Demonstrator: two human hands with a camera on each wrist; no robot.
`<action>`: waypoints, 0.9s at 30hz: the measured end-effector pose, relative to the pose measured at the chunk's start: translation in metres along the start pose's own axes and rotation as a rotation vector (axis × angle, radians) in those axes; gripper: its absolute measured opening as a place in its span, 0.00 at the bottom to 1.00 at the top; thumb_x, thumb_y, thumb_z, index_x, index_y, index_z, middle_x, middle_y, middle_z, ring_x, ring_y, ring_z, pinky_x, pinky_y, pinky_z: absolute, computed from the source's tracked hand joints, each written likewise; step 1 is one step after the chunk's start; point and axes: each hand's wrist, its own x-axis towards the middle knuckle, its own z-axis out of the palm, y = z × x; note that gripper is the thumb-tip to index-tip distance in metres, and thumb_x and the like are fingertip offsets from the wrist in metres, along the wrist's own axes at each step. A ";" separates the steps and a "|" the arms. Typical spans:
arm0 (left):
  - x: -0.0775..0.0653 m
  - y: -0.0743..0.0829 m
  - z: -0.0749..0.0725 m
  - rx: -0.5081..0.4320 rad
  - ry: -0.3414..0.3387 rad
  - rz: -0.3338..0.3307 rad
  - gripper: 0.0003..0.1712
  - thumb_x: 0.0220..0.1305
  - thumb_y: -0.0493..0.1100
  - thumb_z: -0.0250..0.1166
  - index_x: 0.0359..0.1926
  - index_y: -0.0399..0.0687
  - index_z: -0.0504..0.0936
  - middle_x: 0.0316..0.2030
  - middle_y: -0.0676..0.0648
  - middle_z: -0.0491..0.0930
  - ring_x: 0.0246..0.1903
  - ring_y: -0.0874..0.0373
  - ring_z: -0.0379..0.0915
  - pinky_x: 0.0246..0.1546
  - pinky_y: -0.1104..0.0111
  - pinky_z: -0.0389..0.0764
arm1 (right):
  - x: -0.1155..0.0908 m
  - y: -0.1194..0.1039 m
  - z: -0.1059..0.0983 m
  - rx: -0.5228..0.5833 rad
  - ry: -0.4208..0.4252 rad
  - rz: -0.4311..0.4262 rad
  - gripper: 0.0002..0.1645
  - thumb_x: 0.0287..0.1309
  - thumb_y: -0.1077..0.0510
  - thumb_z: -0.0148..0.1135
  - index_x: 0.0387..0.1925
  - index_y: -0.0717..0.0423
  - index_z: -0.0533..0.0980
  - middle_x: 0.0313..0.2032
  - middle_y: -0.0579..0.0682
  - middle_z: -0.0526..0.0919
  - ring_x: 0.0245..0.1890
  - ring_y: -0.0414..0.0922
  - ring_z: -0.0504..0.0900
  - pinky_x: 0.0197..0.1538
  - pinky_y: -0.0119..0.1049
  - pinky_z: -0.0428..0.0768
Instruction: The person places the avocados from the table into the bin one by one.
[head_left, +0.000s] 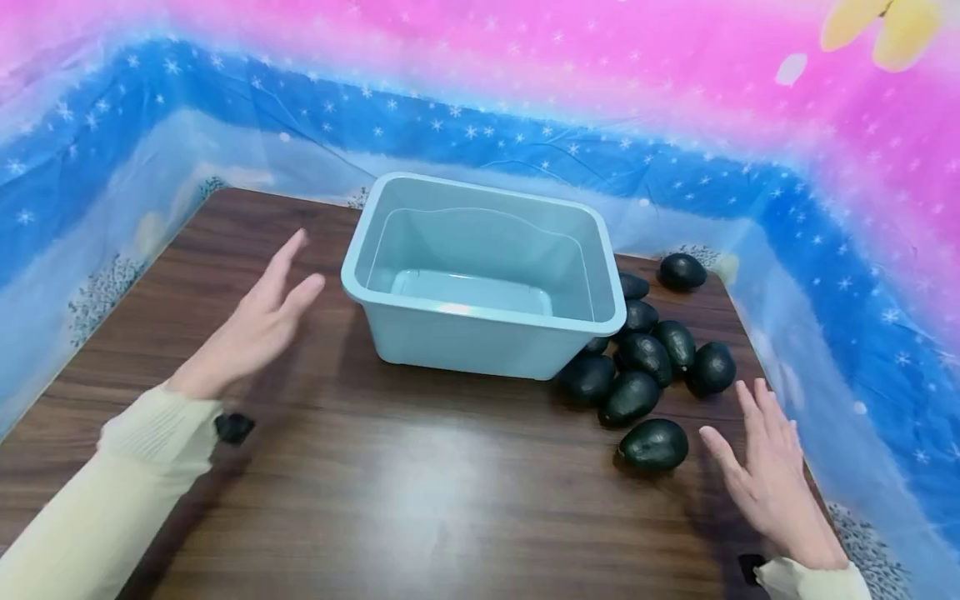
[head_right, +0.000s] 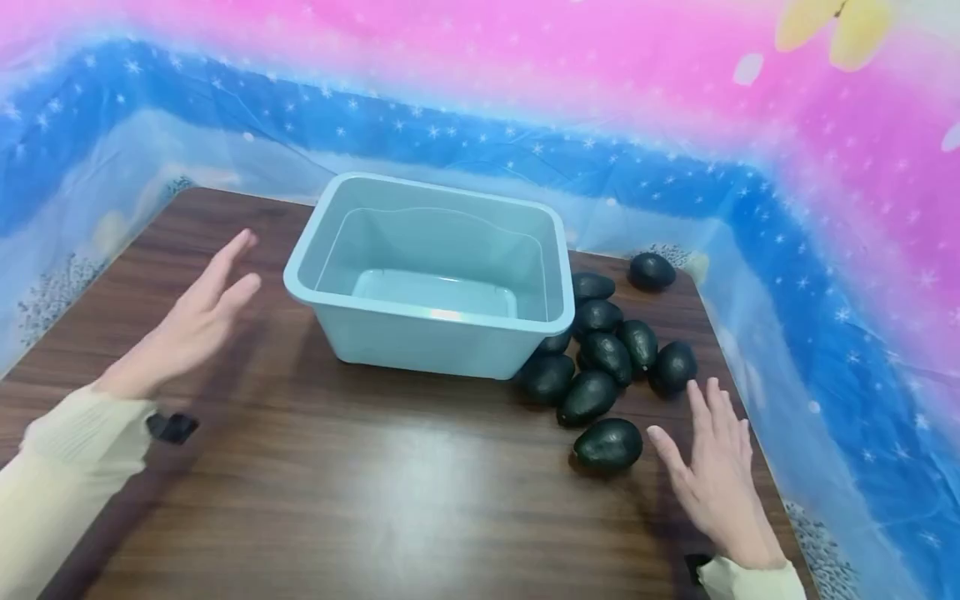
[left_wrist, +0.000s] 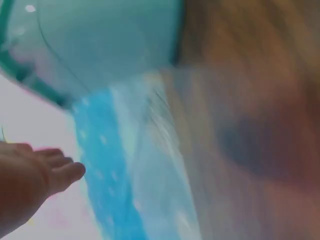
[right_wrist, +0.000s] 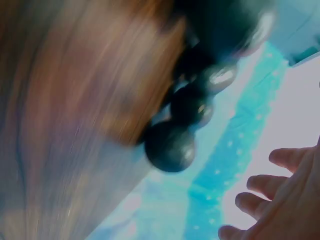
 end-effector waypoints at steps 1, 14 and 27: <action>0.010 0.008 0.004 -0.032 0.021 0.003 0.41 0.74 0.63 0.43 0.77 0.61 0.35 0.76 0.51 0.38 0.74 0.51 0.32 0.68 0.43 0.41 | 0.000 -0.005 0.002 0.023 -0.004 -0.004 0.47 0.72 0.45 0.51 0.77 0.51 0.36 0.75 0.58 0.30 0.72 0.66 0.30 0.62 0.71 0.29; 0.037 0.011 0.047 -0.219 0.130 0.115 0.44 0.66 0.56 0.60 0.77 0.61 0.48 0.74 0.50 0.48 0.69 0.49 0.52 0.63 0.48 0.58 | -0.022 -0.039 0.030 0.033 -0.167 0.005 0.63 0.49 0.34 0.70 0.77 0.44 0.45 0.73 0.64 0.39 0.65 0.72 0.47 0.51 0.72 0.54; 0.035 0.005 0.049 -0.325 0.069 0.145 0.61 0.51 0.42 0.77 0.76 0.71 0.46 0.72 0.53 0.51 0.63 0.51 0.59 0.54 0.58 0.69 | -0.011 -0.038 0.021 -0.076 -0.106 -0.184 0.54 0.40 0.54 0.81 0.69 0.48 0.65 0.60 0.59 0.65 0.56 0.61 0.64 0.46 0.62 0.64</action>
